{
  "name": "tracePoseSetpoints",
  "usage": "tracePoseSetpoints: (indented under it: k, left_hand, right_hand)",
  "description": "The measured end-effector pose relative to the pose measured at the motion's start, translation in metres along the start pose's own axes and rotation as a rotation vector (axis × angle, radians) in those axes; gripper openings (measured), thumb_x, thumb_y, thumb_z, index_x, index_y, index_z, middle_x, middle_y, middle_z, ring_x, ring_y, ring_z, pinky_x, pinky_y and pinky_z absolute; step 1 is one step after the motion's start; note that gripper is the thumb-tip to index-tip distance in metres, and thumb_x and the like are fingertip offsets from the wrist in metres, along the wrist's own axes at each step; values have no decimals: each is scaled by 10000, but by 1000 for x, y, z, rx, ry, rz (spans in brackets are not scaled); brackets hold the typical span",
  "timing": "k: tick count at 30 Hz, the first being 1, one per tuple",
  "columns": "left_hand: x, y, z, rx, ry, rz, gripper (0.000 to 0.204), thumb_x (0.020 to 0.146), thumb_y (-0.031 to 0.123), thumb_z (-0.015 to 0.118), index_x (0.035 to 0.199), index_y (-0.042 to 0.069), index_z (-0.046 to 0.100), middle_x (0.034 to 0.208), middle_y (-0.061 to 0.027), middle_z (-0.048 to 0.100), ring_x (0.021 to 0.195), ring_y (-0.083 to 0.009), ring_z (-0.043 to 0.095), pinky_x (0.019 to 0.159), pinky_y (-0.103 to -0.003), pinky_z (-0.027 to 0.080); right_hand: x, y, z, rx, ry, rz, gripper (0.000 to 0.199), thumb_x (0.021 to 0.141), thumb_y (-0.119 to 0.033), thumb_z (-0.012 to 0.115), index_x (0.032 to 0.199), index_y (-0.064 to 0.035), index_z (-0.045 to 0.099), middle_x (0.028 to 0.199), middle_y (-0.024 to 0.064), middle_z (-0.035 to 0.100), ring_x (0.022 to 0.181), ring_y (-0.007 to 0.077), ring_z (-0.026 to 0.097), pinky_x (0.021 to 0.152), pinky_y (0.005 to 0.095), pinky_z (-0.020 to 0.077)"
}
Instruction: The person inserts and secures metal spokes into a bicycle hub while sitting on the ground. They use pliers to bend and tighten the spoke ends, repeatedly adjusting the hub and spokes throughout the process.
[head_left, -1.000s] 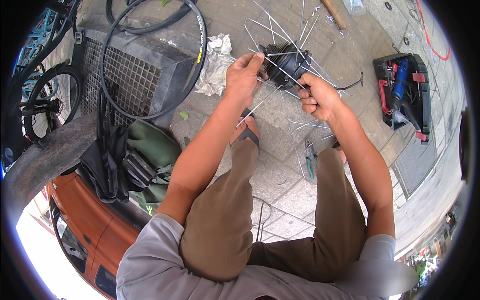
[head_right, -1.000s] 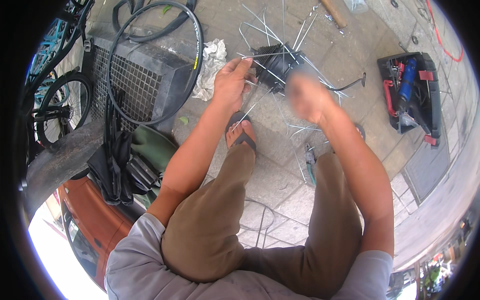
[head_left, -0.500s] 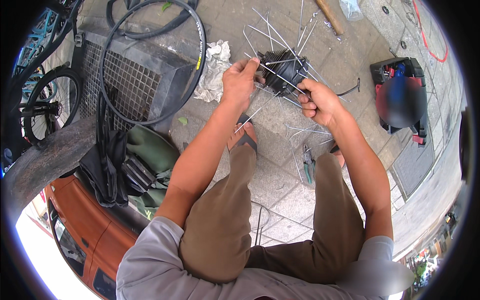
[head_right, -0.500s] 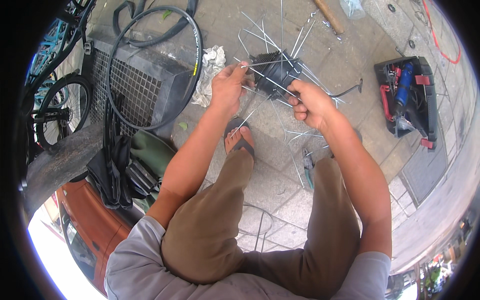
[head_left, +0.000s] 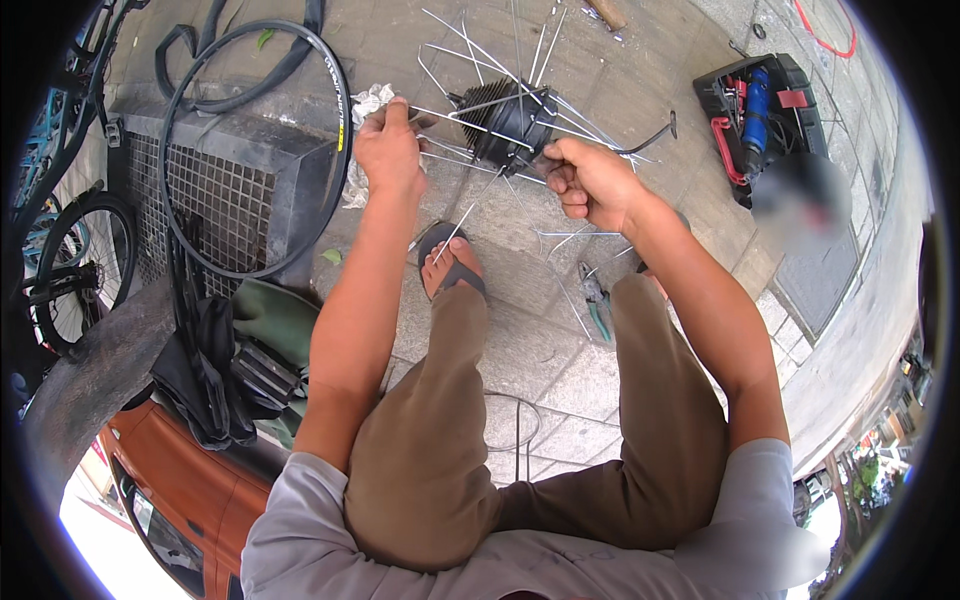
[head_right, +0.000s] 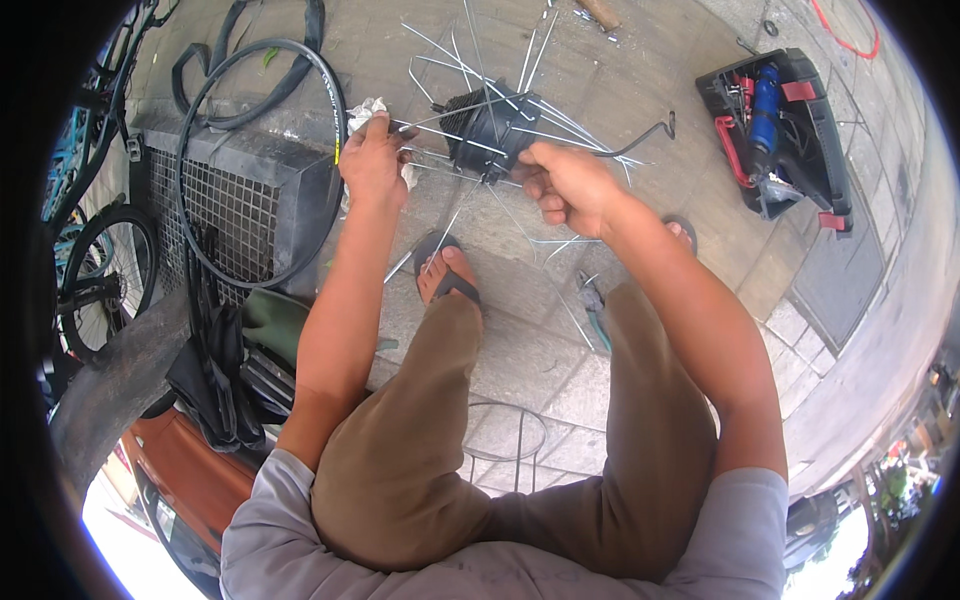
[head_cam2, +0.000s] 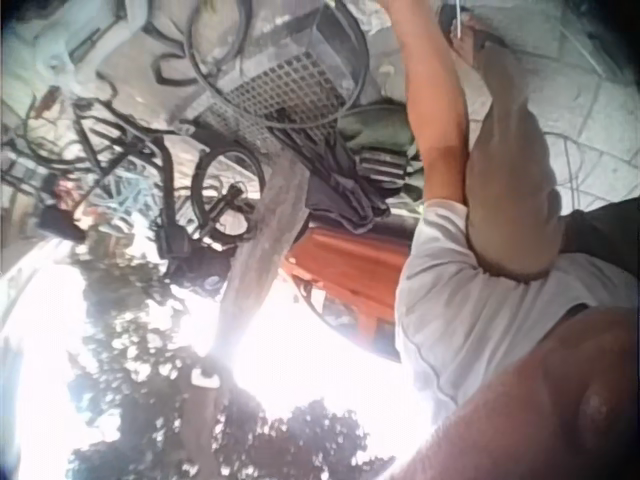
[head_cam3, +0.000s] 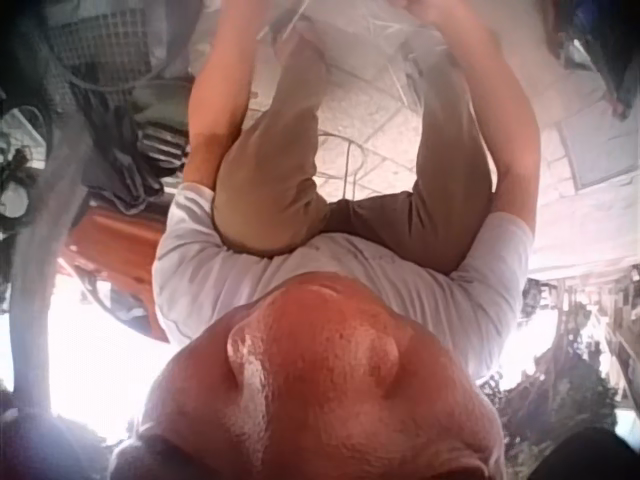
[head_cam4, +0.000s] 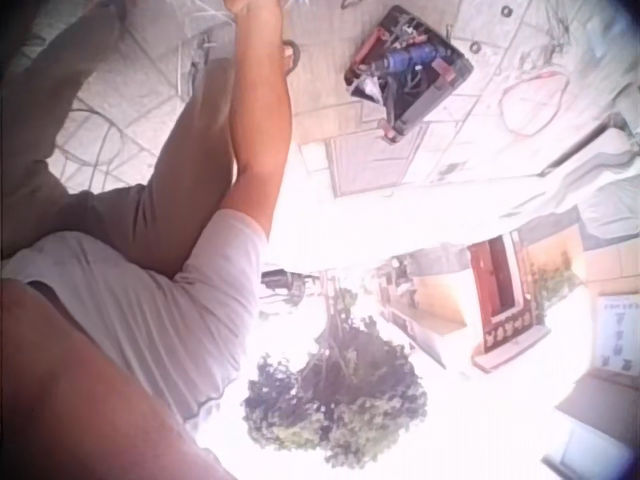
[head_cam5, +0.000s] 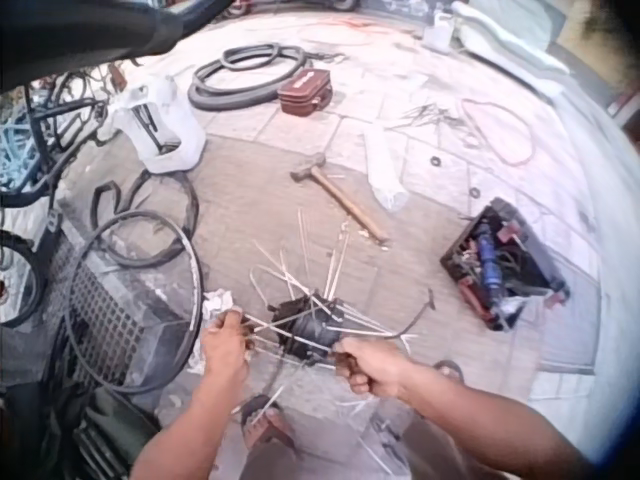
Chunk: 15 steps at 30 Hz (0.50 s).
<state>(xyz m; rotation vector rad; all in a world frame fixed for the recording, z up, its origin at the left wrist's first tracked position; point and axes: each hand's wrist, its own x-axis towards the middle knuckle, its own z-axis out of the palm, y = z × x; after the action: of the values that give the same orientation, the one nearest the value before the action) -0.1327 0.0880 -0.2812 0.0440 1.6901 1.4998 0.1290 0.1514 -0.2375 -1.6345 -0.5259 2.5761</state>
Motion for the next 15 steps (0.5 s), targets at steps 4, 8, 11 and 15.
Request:
tracePoseSetpoints:
  k: [4, 8, 11, 15]
  left_hand:
    - [30, 5, -17, -29, 16, 51, 228, 1029, 158, 697, 1131, -27, 611, 911, -84, 700, 735, -213, 732, 536, -307, 478]
    - [44, 20, -30, -49, 63, 179, 195, 1052, 153, 665, 1100, -28, 609, 939, -117, 741, 740, -204, 741, 551, -302, 515]
    - [30, 29, -30, -35, 45, 366, 199, 1060, 146, 646, 1087, -35, 568, 916, -130, 724, 751, -221, 753, 565, -306, 533]
    - [-21, 44, -32, 70, 114, 595, 186, 1062, 115, 614, 1083, -25, 493, 922, -150, 707, 758, -249, 760, 576, -304, 547]
  right_hand:
    - [-4, 2, 3, -26, 8, -25, 193, 1038, -258, 605, 935, -96, 586, 723, 18, 545, 483, 68, 351, 430, 268, 277]
    - [-6, 4, 0, -61, 28, -8, 202, 1044, -244, 596, 927, -79, 601, 722, 15, 540, 487, 68, 352, 432, 270, 281]
    - [-9, 10, -14, -117, 2, -15, 218, 1030, -260, 614, 964, -56, 650, 743, 26, 576, 486, 73, 398, 439, 259, 326]
    - [-22, 23, -46, -587, -55, -5, 276, 986, -318, 662, 1055, -56, 717, 889, 51, 676, 685, 125, 606, 584, 298, 508]
